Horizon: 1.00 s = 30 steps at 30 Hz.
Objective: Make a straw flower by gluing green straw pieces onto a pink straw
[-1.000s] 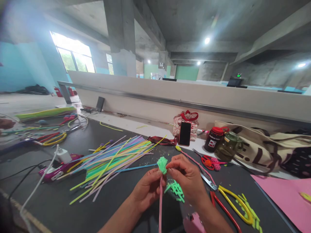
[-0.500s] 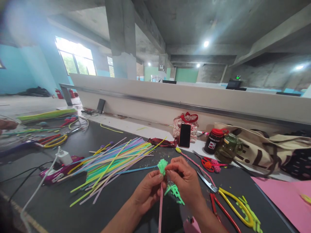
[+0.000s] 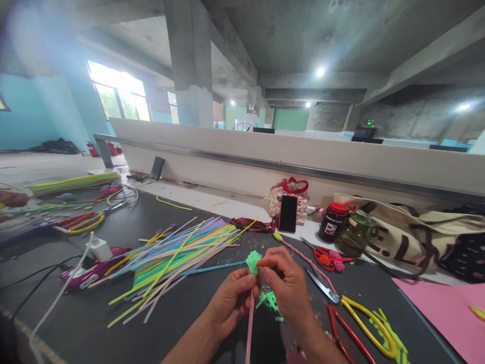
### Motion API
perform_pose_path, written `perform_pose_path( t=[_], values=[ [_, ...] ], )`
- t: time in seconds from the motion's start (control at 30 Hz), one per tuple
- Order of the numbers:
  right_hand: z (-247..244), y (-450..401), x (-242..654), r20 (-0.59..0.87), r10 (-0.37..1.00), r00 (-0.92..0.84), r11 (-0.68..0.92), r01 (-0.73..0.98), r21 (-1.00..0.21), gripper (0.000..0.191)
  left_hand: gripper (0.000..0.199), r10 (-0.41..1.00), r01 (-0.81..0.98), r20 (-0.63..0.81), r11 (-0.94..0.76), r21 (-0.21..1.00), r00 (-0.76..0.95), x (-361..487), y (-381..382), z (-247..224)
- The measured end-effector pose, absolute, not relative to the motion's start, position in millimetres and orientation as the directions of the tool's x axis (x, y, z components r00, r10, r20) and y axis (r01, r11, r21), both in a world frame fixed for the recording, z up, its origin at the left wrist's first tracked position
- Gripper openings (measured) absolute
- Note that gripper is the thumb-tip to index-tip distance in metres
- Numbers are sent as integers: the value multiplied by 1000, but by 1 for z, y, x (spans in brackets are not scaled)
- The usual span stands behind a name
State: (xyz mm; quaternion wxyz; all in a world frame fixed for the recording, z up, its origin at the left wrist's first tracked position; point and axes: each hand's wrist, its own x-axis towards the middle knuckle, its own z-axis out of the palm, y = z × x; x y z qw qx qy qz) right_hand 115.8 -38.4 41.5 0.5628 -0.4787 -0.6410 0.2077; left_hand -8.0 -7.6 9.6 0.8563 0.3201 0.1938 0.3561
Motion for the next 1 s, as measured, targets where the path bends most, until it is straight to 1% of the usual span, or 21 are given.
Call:
perform_pose_path(
  t=[0.17, 0.23, 0.33, 0.4, 0.43, 0.5, 0.6, 0.7, 0.8, 1.0],
  values=[
    [38, -41, 116, 567, 819, 92, 506, 352, -788, 9, 16, 764, -490, -98, 501, 714, 638, -7, -8, 9],
    [39, -45, 117, 560, 822, 100, 499, 348, -794, 13, 16, 773, -498, -100, 496, 712, 627, -7, -8, 9],
    [46, -52, 120, 511, 836, 202, 440, 310, -843, 24, 17, 785, -513, -89, 481, 711, 613, -9, -7, 12],
    [50, -56, 121, 433, 862, 264, 387, 208, -898, 24, 17, 796, -517, -68, 453, 726, 601, -11, -7, 14],
    [52, -57, 120, 376, 892, 250, 350, 143, -926, 22, 17, 802, -512, -59, 434, 741, 595, -12, -7, 15],
    [53, -56, 118, 247, 957, 153, 243, 45, -969, 24, 18, 814, -493, -46, 395, 775, 580, -13, -8, 16],
    [48, -51, 113, 145, 989, 30, 145, 2, -989, 32, 21, 826, -459, -25, 338, 822, 564, -14, -9, 15],
    [44, -48, 109, 116, 993, 10, 116, 10, -993, 30, 23, 839, -443, 16, 272, 854, 544, -14, -9, 13],
    [43, -49, 107, 98, 995, 31, 98, 2, -995, 24, 24, 843, -407, 46, 210, 889, 536, -16, -10, 16],
    [47, -51, 106, 90, 995, 41, 92, -37, -995, 19, 19, 861, -355, 101, 97, 930, 499, -18, -14, 27]
  ],
)
